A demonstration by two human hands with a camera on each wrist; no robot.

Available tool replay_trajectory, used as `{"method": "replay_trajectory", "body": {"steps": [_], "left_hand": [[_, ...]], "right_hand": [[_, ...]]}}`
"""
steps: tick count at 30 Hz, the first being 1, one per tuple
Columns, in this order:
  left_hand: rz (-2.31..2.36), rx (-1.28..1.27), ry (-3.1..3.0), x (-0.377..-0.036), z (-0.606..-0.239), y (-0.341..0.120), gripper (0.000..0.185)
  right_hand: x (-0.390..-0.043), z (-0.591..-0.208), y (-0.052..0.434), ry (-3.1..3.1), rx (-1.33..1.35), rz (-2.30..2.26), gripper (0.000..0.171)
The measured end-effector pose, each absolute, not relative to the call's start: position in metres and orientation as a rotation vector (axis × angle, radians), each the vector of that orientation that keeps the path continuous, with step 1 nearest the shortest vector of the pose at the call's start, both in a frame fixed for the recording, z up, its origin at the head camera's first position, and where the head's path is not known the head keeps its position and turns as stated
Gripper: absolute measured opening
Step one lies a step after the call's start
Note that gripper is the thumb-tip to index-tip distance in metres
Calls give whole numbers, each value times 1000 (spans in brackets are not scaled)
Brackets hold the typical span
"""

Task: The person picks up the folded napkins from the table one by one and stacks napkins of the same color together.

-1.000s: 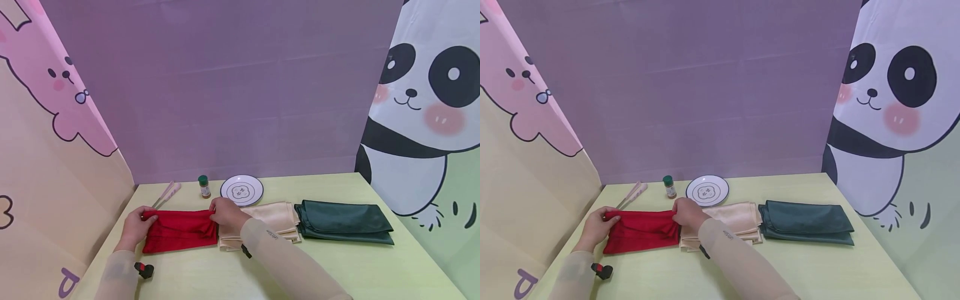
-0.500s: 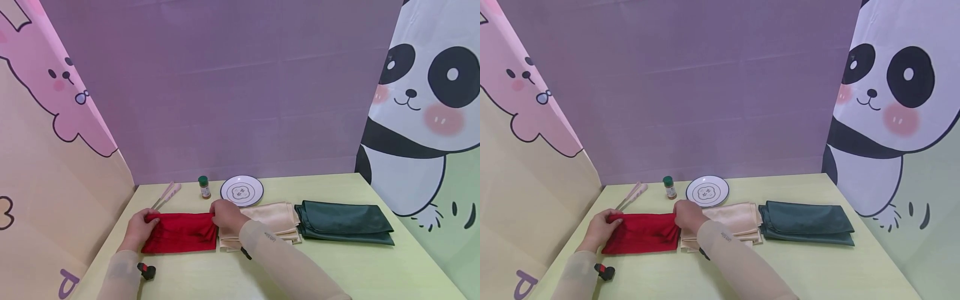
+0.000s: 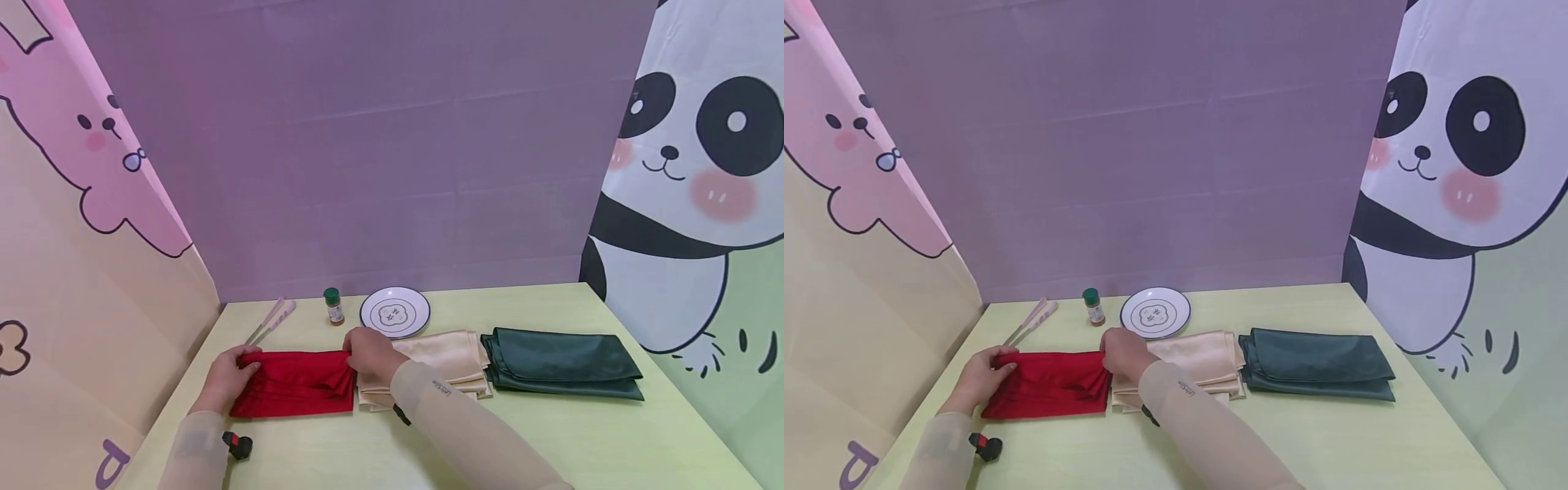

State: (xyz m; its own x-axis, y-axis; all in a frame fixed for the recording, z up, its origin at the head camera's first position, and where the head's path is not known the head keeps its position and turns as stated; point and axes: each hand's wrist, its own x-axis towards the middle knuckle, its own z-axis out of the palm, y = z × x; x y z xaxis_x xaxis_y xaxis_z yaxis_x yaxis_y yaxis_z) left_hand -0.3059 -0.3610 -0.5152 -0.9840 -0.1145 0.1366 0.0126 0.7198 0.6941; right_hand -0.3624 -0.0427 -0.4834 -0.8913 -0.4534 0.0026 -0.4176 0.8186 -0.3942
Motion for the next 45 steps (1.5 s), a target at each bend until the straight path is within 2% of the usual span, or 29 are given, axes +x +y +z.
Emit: {"method": "replay_trajectory", "body": {"steps": [19, 36, 45], "left_hand": [[-1073, 156, -2819, -306, -513, -359, 32], [-1058, 105, -2827, -305, -509, -359, 28], [-1052, 129, -2843, -302, -508, -357, 37]], "right_hand": [[-365, -487, -45, 2897, -641, -614, 12], [-366, -485, -44, 2886, -648, -608, 14], [-361, -480, -40, 2864, -663, -665, 23]]}}
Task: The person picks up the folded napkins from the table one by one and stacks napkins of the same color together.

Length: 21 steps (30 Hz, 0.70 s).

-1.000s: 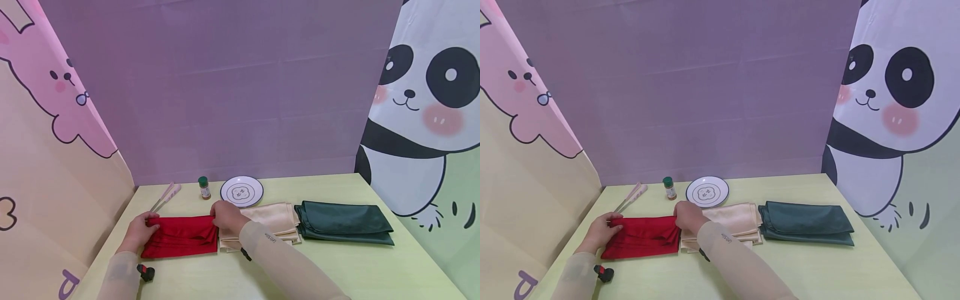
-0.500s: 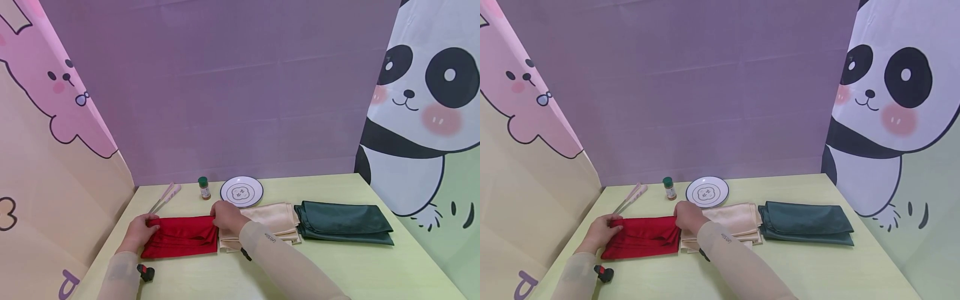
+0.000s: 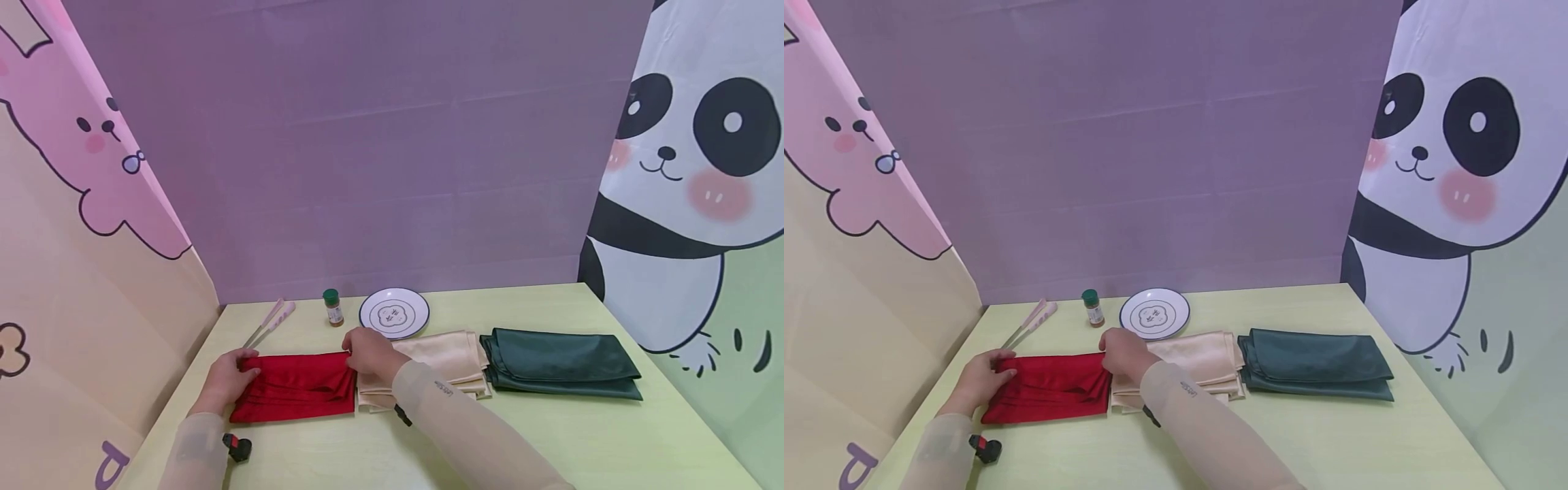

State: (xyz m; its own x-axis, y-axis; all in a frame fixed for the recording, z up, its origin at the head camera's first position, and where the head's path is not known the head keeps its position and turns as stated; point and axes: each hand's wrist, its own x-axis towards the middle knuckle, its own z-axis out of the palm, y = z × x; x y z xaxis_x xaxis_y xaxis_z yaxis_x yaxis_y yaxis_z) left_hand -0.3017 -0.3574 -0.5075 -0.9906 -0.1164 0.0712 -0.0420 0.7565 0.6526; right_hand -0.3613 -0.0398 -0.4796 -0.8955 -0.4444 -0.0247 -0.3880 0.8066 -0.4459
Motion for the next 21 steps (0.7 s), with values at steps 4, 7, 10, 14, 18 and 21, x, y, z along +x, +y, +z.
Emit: {"method": "replay_trajectory", "body": {"steps": [4, 7, 10, 14, 18, 21], "left_hand": [[-1038, 113, -2830, -301, -508, -358, 42], [-1037, 93, -2803, -300, -509, -357, 43], [-1036, 65, -2767, -297, -509, -356, 43], [-1027, 37, -2734, -293, -507, -352, 42], [-968, 12, -2702, -290, -503, -349, 41], [-908, -8, -2665, -288, -499, -348, 39]], "right_hand": [[-359, -477, -34, 2833, -697, -779, 24], [-356, -475, -30, 2793, -707, -868, 25], [-354, -473, -25, 2762, -707, -923, 28], [-349, -468, -17, 2748, -714, -977, 31], [-344, -463, -8, 2728, -733, -1045, 30], [-340, -457, 1, 2713, -776, -1088, 29]]}}
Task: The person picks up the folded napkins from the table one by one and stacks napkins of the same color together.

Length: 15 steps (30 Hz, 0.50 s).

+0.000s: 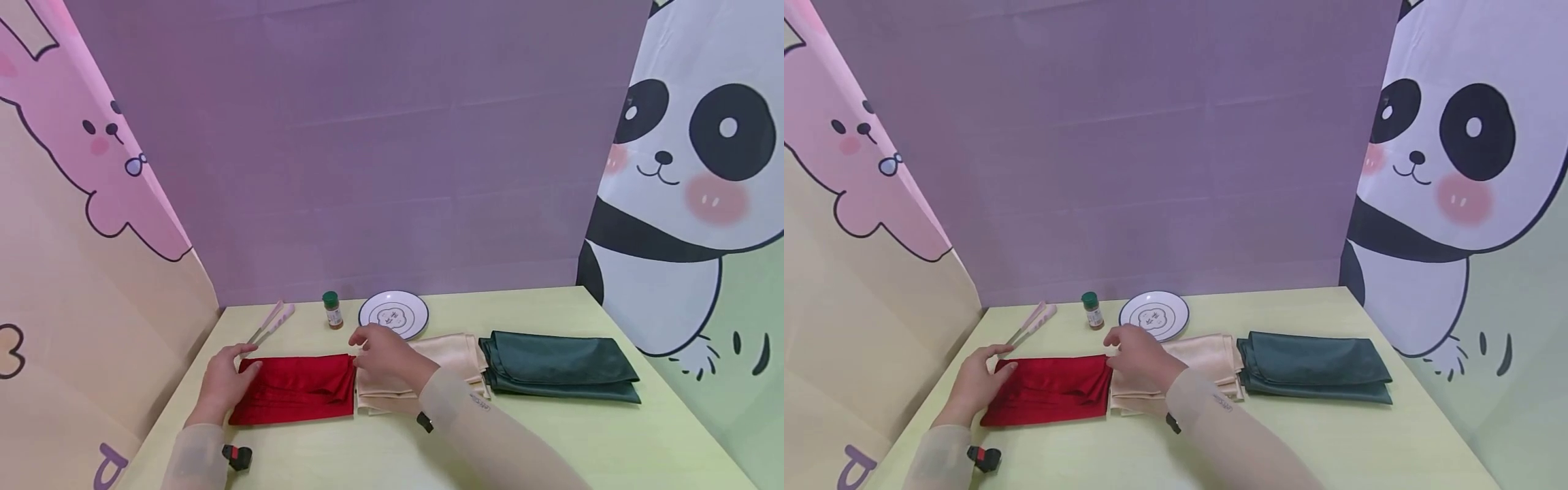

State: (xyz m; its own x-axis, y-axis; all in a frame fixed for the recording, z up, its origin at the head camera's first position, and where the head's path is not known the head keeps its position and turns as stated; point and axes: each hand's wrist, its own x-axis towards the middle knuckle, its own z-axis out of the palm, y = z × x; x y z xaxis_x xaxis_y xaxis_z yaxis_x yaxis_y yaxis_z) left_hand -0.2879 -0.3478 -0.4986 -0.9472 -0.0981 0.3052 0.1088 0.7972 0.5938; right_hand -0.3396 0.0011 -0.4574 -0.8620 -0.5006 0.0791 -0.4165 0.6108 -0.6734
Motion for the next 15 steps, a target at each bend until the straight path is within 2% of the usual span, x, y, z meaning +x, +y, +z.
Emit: {"method": "replay_trajectory", "body": {"steps": [15], "left_hand": [[-828, -88, -2537, -287, -475, -320, 39]], "right_hand": [[-329, -434, 71, 2975, -961, -1055, 38]]}}
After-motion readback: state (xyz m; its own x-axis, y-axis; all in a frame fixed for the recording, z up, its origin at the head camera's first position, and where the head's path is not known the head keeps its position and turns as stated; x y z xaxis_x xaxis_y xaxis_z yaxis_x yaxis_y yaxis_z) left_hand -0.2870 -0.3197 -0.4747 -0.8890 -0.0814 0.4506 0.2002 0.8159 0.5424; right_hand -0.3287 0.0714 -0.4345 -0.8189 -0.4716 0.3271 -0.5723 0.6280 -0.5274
